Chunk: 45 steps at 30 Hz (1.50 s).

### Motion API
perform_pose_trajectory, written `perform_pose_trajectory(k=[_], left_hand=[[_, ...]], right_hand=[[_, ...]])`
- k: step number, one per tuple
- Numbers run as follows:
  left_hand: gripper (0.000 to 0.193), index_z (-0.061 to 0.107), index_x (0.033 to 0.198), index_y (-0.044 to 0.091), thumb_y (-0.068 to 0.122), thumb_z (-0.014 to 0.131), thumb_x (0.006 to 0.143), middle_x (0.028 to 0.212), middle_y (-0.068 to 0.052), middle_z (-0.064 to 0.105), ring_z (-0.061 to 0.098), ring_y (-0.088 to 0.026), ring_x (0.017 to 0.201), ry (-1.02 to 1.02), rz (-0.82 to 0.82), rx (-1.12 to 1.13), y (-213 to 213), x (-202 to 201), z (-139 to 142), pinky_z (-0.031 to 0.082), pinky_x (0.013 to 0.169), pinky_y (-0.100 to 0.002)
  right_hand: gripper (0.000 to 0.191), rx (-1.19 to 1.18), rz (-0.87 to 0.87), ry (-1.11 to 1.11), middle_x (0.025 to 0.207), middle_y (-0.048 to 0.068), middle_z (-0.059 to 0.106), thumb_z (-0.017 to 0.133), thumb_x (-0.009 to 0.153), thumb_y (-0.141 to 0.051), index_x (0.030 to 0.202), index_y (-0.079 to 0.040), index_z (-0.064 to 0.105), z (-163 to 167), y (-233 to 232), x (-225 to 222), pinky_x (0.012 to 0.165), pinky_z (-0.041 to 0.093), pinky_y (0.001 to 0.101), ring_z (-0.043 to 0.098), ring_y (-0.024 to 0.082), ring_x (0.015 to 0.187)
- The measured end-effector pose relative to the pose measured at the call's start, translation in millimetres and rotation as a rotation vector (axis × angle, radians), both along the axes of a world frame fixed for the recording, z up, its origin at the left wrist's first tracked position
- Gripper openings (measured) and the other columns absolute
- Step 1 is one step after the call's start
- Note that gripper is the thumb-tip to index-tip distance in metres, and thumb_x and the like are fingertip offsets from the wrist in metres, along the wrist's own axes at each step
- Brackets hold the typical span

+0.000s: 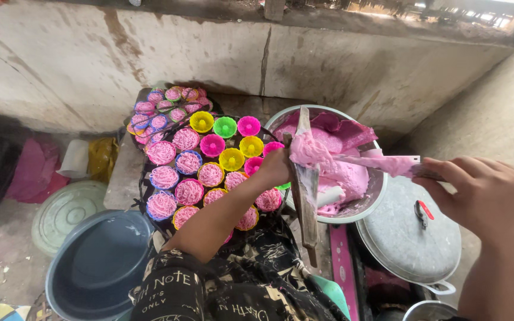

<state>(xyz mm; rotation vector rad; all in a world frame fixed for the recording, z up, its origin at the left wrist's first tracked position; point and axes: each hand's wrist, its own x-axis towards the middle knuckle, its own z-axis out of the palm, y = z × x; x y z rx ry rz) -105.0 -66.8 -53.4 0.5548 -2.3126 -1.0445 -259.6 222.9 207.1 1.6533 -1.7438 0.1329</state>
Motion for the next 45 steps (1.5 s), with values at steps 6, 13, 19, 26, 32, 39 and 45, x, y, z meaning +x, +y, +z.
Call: perform_pose_trajectory(k=[6,13,19,26,32,39,45], left_hand=[[0.022,0.075,0.089,0.006,0.023,0.073,0.077,0.086,-0.023,0.073,0.071,-0.043,0.085,-0.039,-0.017,0.066,26,-1,5,0.056,0.076,-0.049],[0.025,0.075,0.086,0.004,0.024,0.077,0.072,0.087,-0.023,0.073,0.070,-0.043,0.088,-0.153,-0.049,0.014,39,2,15,0.055,0.078,-0.049],[0.026,0.075,0.100,0.009,0.025,0.072,0.080,0.091,-0.023,0.073,0.070,-0.042,0.090,-0.099,-0.014,0.126,8,11,10,0.055,0.078,-0.050],[0.024,0.075,0.093,0.006,0.021,0.074,0.075,0.087,-0.021,0.074,0.071,-0.042,0.086,-0.049,0.000,0.048,25,-6,16,0.057,0.077,-0.049],[0.029,0.074,0.095,0.008,0.025,0.077,0.072,0.086,-0.022,0.072,0.070,-0.043,0.084,0.011,0.029,0.040,14,8,21,0.056,0.072,-0.050],[0.022,0.074,0.095,0.009,0.025,0.071,0.079,0.087,-0.020,0.073,0.072,-0.042,0.083,-0.107,0.027,0.036,9,-8,2,0.057,0.072,-0.048],[0.025,0.074,0.095,0.008,0.029,0.075,0.082,0.092,-0.023,0.072,0.068,-0.045,0.087,-0.040,0.073,-0.059,-10,-4,-2,0.054,0.071,-0.052]], right_hand=[[0.022,0.094,0.103,-0.016,0.080,-0.004,0.069,0.080,0.082,-0.041,0.095,-0.023,0.077,-7,-23,5,0.062,0.049,0.0321,0.068,0.019,0.076],[0.015,0.245,0.247,0.178,0.078,-0.007,0.067,0.076,0.083,-0.024,0.097,-0.023,0.075,-40,-59,32,0.065,0.053,0.0302,0.070,0.011,0.075],[0.021,0.000,0.158,-0.031,0.082,0.001,0.074,0.085,0.080,-0.032,0.090,-0.015,0.079,-5,-14,17,0.059,0.051,0.0352,0.071,0.021,0.070],[0.023,-0.304,0.273,-1.298,0.079,-0.001,0.064,0.082,0.093,-0.007,0.114,0.000,0.075,-122,-41,22,0.066,0.042,0.0173,0.052,0.000,0.076],[0.027,-0.362,0.159,-1.031,0.081,0.001,0.069,0.085,0.087,-0.008,0.109,0.002,0.074,-149,-24,16,0.062,0.045,0.0205,0.056,0.002,0.070],[0.024,-0.439,0.208,-0.547,0.081,0.012,0.070,0.087,0.082,-0.006,0.100,0.001,0.073,-157,-39,35,0.067,0.049,0.0287,0.064,0.017,0.069],[0.027,-0.323,0.260,-1.034,0.080,0.011,0.071,0.085,0.083,-0.008,0.106,0.002,0.074,-172,-20,21,0.062,0.048,0.0252,0.061,0.014,0.063]])
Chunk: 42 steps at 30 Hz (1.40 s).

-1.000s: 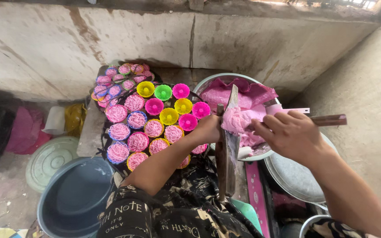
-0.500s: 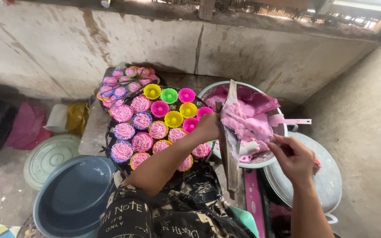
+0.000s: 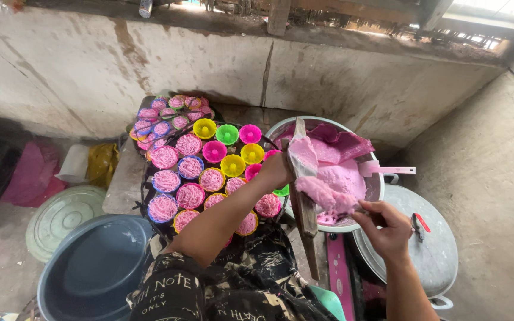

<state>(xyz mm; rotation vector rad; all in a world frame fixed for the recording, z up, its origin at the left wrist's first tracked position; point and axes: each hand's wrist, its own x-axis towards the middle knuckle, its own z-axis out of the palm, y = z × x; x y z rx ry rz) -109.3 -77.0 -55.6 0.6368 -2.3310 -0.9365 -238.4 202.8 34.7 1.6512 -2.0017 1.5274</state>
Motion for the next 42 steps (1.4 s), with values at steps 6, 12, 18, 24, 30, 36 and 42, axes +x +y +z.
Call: perform_pose_trajectory(k=[6,12,18,24,30,36,42], left_hand=[[0.020,0.074,0.085,0.006,0.024,0.074,0.077,0.086,-0.024,0.072,0.069,-0.045,0.084,-0.033,-0.112,-0.015,23,-5,6,0.056,0.074,-0.051],[0.025,0.075,0.091,0.006,0.023,0.075,0.073,0.087,-0.023,0.073,0.072,-0.042,0.083,-0.040,-0.026,0.150,-6,20,7,0.057,0.072,-0.049],[0.033,0.073,0.102,0.004,0.024,0.078,0.076,0.096,-0.023,0.072,0.070,-0.041,0.089,0.164,-0.182,-0.012,-21,30,-1,0.056,0.077,-0.045],[0.035,0.076,0.100,0.003,0.028,0.082,0.076,0.096,-0.022,0.074,0.073,-0.037,0.089,-0.068,-0.103,-0.003,-41,60,-1,0.057,0.076,-0.043],[0.039,0.072,0.110,0.006,0.028,0.083,0.079,0.105,-0.016,0.072,0.069,-0.031,0.097,0.644,-0.451,0.966,-58,118,39,0.055,0.084,-0.041],[0.045,0.070,0.116,0.008,0.029,0.084,0.079,0.114,-0.013,0.071,0.068,-0.028,0.106,0.874,-0.552,0.974,-62,185,88,0.052,0.093,-0.040],[0.051,0.069,0.122,0.010,0.030,0.085,0.079,0.123,-0.010,0.070,0.066,-0.026,0.115,0.989,-0.548,0.848,-60,214,119,0.049,0.102,-0.040]], right_hand=[[0.024,-0.050,-0.226,0.137,0.089,0.010,0.073,0.085,0.090,-0.010,0.109,0.002,0.075,-3,-30,-4,0.070,0.052,0.0237,0.066,0.008,0.078],[0.028,0.067,-0.008,-0.016,0.073,0.001,0.066,0.086,0.083,-0.016,0.103,0.000,0.075,-12,-14,11,0.058,0.042,0.0218,0.053,0.002,0.064],[0.028,0.120,-0.144,-0.177,0.073,0.001,0.064,0.085,0.086,-0.015,0.107,0.002,0.076,-10,-32,-10,0.058,0.040,0.0201,0.052,0.003,0.065],[0.025,0.233,0.029,-0.283,0.073,-0.004,0.058,0.083,0.085,-0.012,0.106,0.001,0.077,-17,-40,-10,0.059,0.037,0.0189,0.049,0.004,0.065],[0.038,0.576,-0.319,-0.393,0.091,0.006,0.069,0.076,0.093,-0.028,0.119,-0.001,0.077,5,-25,-10,0.072,0.044,0.0310,0.059,0.014,0.083],[0.066,0.497,0.104,-0.634,0.135,0.015,0.063,0.057,0.097,-0.062,0.138,-0.011,0.067,-7,-73,20,0.099,0.049,0.0434,0.061,0.027,0.117],[0.074,0.369,0.811,-1.458,0.134,0.022,0.056,0.058,0.095,-0.058,0.148,-0.007,0.053,-65,-104,125,0.089,0.046,0.0386,0.058,0.025,0.106]])
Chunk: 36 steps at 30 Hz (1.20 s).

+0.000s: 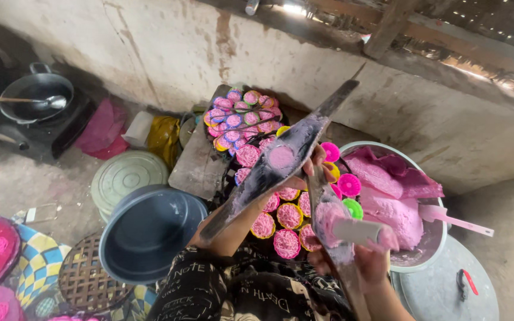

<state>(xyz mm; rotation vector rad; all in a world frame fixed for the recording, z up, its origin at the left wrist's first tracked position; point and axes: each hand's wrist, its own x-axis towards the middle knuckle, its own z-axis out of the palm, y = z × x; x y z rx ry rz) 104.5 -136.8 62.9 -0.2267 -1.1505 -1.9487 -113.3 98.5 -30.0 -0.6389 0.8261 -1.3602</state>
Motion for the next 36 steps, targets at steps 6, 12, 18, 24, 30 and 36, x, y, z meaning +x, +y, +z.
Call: perform_pose_trajectory(k=[6,12,18,24,30,36], left_hand=[[0.057,0.067,0.129,0.013,0.031,0.087,0.078,0.131,-0.007,0.069,0.064,-0.023,0.124,-0.255,0.231,-0.444,7,74,5,0.047,0.112,-0.039],[0.058,0.068,0.130,0.016,0.035,0.087,0.078,0.135,-0.004,0.070,0.065,-0.020,0.130,-0.631,0.591,-0.734,27,91,9,0.046,0.118,-0.037],[0.028,0.076,0.103,0.018,0.036,0.073,0.081,0.100,-0.006,0.075,0.071,-0.028,0.101,-1.041,0.621,-1.043,26,76,8,0.037,0.132,-0.044],[0.036,0.075,0.093,0.012,0.032,0.082,0.064,0.098,-0.009,0.074,0.071,-0.034,0.100,-0.701,0.806,-1.117,37,53,-7,0.055,0.092,-0.042],[0.042,0.073,0.093,0.006,0.037,0.084,0.067,0.091,-0.013,0.070,0.069,-0.035,0.087,-0.814,0.755,-1.053,47,17,-41,0.057,0.078,-0.045],[0.050,0.073,0.083,0.006,0.049,0.087,0.061,0.079,-0.017,0.069,0.068,-0.039,0.076,-0.996,0.633,-1.042,27,-13,-77,0.056,0.071,-0.049]], right_hand=[[0.079,0.010,0.038,-0.011,0.114,0.030,0.058,0.070,0.092,-0.042,0.154,-0.002,0.040,60,-26,17,0.065,0.045,0.0303,0.058,0.020,0.076],[0.097,-0.264,0.006,0.393,0.115,0.034,0.053,0.080,0.089,-0.028,0.160,-0.005,0.019,148,-43,38,0.044,0.047,0.0224,0.063,0.018,0.058],[0.123,-0.576,-0.098,1.324,0.160,0.030,0.042,0.083,0.078,-0.019,0.168,-0.020,-0.001,183,-42,63,0.077,0.058,0.0442,0.067,0.038,0.097],[0.143,-0.766,-0.141,1.735,0.141,0.031,0.045,0.097,0.051,-0.038,0.162,-0.023,0.008,177,-24,60,0.090,0.051,0.0592,0.056,0.051,0.121],[0.143,-0.653,-0.194,1.743,0.137,0.029,0.045,0.099,0.048,-0.036,0.161,-0.018,0.013,155,-17,51,0.092,0.051,0.0574,0.056,0.048,0.119],[0.148,-0.188,0.082,0.996,0.157,0.018,0.033,0.096,0.064,-0.044,0.168,-0.015,-0.006,151,-18,9,0.086,0.054,0.0452,0.059,0.030,0.107]])
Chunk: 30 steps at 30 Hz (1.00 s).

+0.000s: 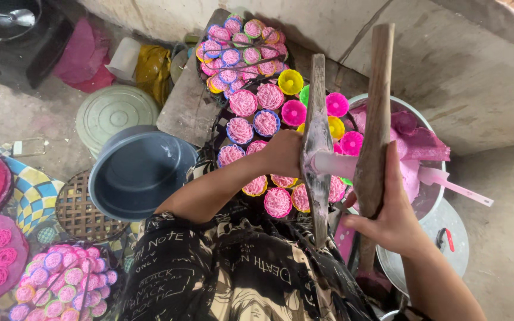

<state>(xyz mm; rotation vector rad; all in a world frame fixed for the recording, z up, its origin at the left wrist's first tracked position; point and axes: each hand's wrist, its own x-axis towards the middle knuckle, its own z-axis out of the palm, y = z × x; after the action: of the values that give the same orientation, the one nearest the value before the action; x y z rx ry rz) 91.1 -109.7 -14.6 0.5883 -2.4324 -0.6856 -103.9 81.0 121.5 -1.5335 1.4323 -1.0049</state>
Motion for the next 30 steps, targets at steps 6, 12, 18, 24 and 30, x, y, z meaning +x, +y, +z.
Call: perform_pose_trajectory(k=[6,12,18,24,30], left_hand=[[0.052,0.074,0.098,0.009,0.051,0.082,0.069,0.090,-0.017,0.073,0.070,-0.039,0.084,0.324,-0.152,0.059,-11,-50,21,0.056,0.076,-0.050],[0.153,-0.027,0.160,0.017,0.034,0.096,0.070,0.167,-0.029,-0.004,0.009,-0.039,0.155,0.438,-0.815,0.849,-28,-120,90,0.027,0.127,-0.050],[0.147,-0.019,0.166,0.016,0.063,0.080,0.068,0.174,-0.022,-0.017,-0.019,-0.038,0.161,0.496,-0.467,0.850,37,-196,117,0.006,0.125,-0.053],[0.157,-0.001,0.166,0.013,0.067,0.082,0.045,0.160,-0.036,0.020,0.028,-0.048,0.147,0.517,-0.126,1.078,62,-250,92,0.039,0.111,-0.054],[0.153,0.006,0.167,0.010,0.071,0.080,0.048,0.150,-0.038,0.042,0.048,-0.049,0.138,0.468,0.035,0.985,74,-284,66,0.043,0.109,-0.048]], right_hand=[[0.128,0.293,0.274,-0.736,0.165,0.018,0.032,0.091,0.074,-0.055,0.167,-0.007,0.015,-19,18,-35,0.114,0.041,0.0534,0.044,0.034,0.145],[0.121,0.046,0.129,-0.704,0.154,0.023,0.044,0.090,0.074,-0.045,0.166,-0.006,0.021,-28,61,-68,0.109,0.045,0.0545,0.051,0.037,0.135],[0.102,0.123,-0.275,-0.258,0.140,0.018,0.053,0.082,0.069,-0.036,0.152,0.007,0.042,-54,97,-89,0.101,0.046,0.0489,0.054,0.032,0.126],[0.097,0.212,-0.333,-0.460,0.138,0.019,0.058,0.080,0.071,-0.044,0.148,0.004,0.046,-80,125,-114,0.105,0.048,0.0533,0.058,0.035,0.129],[0.092,0.207,-0.415,-0.541,0.134,0.019,0.060,0.077,0.075,-0.043,0.148,0.004,0.046,-104,135,-129,0.104,0.050,0.0532,0.061,0.037,0.124]])
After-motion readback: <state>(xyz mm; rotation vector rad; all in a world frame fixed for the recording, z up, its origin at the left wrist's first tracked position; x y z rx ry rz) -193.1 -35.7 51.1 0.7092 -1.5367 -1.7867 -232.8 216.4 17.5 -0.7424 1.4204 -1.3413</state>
